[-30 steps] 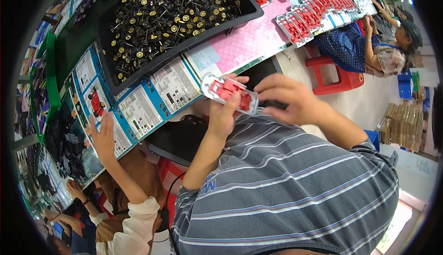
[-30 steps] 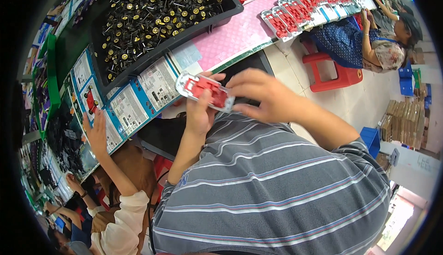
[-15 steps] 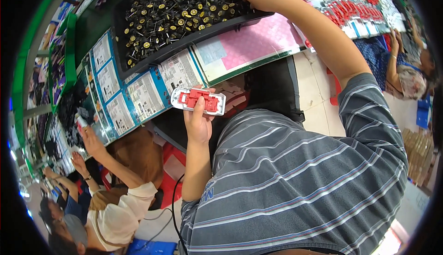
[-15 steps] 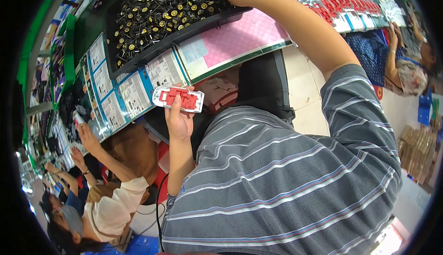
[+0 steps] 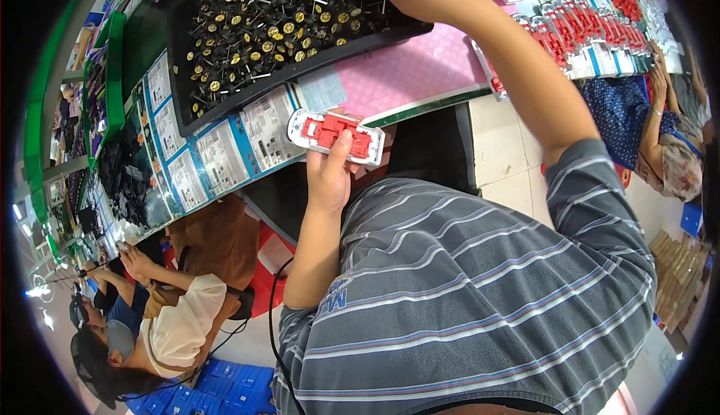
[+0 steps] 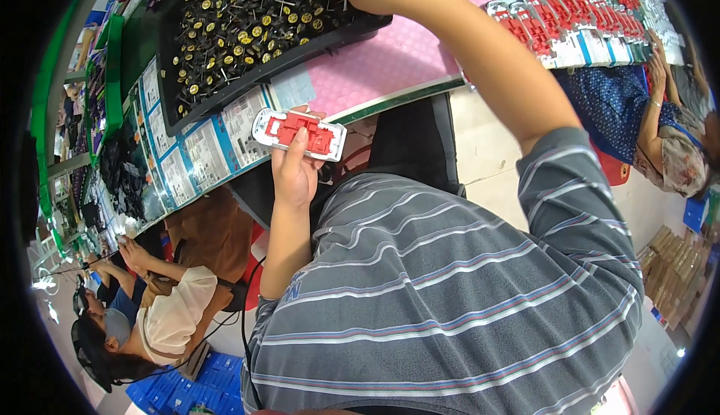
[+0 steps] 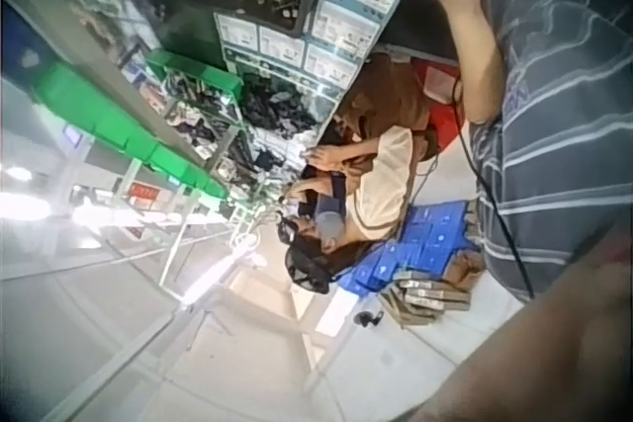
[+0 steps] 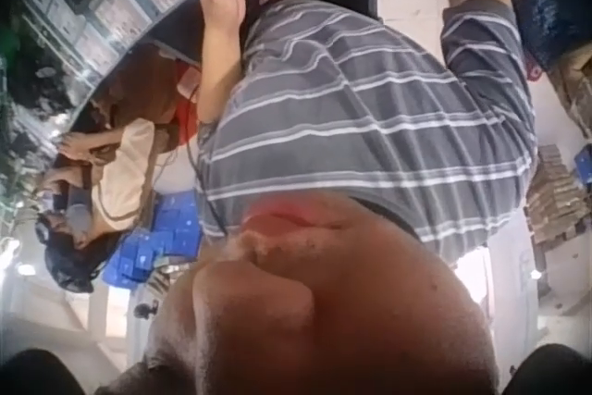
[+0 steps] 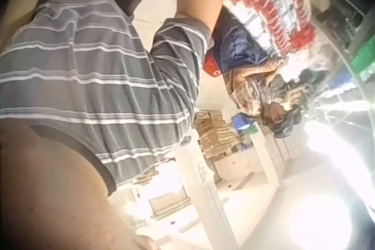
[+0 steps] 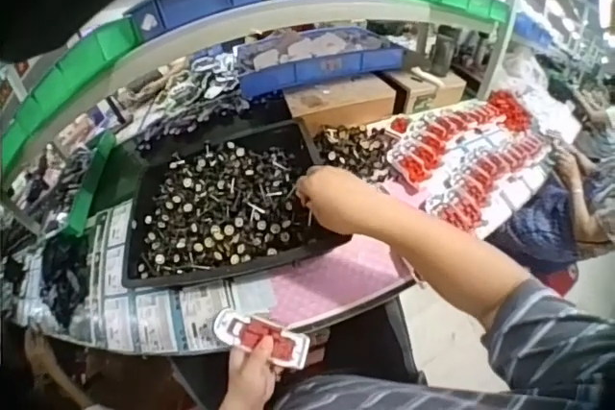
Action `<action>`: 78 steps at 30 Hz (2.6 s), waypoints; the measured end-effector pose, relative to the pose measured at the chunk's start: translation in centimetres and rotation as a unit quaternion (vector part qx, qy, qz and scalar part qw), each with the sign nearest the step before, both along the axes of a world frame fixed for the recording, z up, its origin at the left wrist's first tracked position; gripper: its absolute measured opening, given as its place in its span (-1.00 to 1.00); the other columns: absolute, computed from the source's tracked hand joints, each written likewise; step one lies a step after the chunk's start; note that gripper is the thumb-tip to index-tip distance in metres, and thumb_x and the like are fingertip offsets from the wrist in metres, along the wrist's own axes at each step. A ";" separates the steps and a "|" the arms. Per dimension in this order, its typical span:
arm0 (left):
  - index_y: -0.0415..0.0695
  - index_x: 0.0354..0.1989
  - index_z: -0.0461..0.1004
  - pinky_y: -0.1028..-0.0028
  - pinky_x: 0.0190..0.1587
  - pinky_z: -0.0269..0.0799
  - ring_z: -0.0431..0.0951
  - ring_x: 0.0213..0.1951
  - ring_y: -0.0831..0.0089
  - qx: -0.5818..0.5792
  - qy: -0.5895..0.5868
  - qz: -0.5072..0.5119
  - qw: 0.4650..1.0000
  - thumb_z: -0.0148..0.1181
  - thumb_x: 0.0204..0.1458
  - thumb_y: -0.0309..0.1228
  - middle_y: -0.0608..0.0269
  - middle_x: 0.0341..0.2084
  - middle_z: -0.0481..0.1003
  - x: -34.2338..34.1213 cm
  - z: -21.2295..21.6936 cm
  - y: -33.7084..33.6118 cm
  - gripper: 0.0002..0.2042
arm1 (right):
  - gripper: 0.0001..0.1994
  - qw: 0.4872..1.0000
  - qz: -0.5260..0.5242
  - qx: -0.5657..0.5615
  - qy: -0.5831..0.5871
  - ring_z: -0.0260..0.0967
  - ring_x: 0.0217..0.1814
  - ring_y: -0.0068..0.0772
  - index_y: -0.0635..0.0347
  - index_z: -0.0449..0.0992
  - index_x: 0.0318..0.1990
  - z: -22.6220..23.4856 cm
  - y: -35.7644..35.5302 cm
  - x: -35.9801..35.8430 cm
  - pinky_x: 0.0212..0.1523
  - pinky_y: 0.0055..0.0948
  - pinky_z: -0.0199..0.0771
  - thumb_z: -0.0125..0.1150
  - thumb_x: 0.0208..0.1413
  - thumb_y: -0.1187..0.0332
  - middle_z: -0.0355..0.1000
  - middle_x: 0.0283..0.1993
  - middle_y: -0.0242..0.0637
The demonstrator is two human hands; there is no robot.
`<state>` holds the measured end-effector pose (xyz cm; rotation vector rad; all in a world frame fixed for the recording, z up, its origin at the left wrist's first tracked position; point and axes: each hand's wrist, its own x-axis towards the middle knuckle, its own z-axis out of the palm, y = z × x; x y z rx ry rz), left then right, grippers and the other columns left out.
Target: The person assembles toy cars by taking wheel axles from a tray, fitting them into toy car bodies by hand, and placing the assembled cars on the table.
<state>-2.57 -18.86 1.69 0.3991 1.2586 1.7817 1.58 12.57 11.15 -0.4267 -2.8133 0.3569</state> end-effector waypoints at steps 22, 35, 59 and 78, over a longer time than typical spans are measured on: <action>-0.32 0.36 0.20 0.37 0.18 0.41 0.48 0.15 0.41 0.062 0.013 -0.190 0.980 0.26 0.21 -0.41 0.11 0.16 0.43 1.4 -0.1 2.9 -0.42 | -0.86 0.932 -0.049 -0.291 0.211 0.55 -0.32 -0.37 0.34 0.60 -0.19 -3.1 -15.0 7.1 -0.26 -0.44 0.57 0.35 0.10 0.53 0.52 -0.27 -0.20; -0.31 0.26 0.27 0.35 0.13 0.45 0.53 0.05 0.35 0.158 -0.079 -0.160 0.971 0.25 0.15 -0.39 0.03 0.01 0.50 -1.6 -0.9 -0.9 -0.47 | -0.76 0.959 -0.225 -0.101 0.140 0.49 -0.31 -0.59 0.27 0.65 -0.12 -4.2 0.2 9.7 -0.26 -0.51 0.49 0.34 0.23 0.26 0.59 -0.35 -0.31; -0.22 0.02 0.50 0.50 -0.08 0.46 0.52 -0.14 0.55 0.065 0.016 -0.141 0.988 0.28 0.23 -0.37 0.29 -0.16 0.54 -1.3 -3.1 0.3 -0.73 | -0.41 0.959 -0.012 -0.240 0.147 0.49 -0.09 0.06 0.34 0.53 0.00 -4.1 -17.2 3.7 -0.05 -0.18 0.55 0.58 -0.19 0.22 0.47 -0.11 -0.01; -0.28 0.37 0.17 0.44 0.02 0.51 0.55 -0.03 0.47 0.065 0.009 -0.026 0.997 0.16 0.29 -0.31 0.15 0.00 0.48 -1.0 -0.5 -0.6 -0.44 | -0.39 0.956 0.022 -0.268 0.120 0.46 0.08 0.03 0.33 0.46 0.14 -5.3 -19.6 8.8 0.11 -0.17 0.50 0.53 -0.11 0.32 0.45 0.05 -0.03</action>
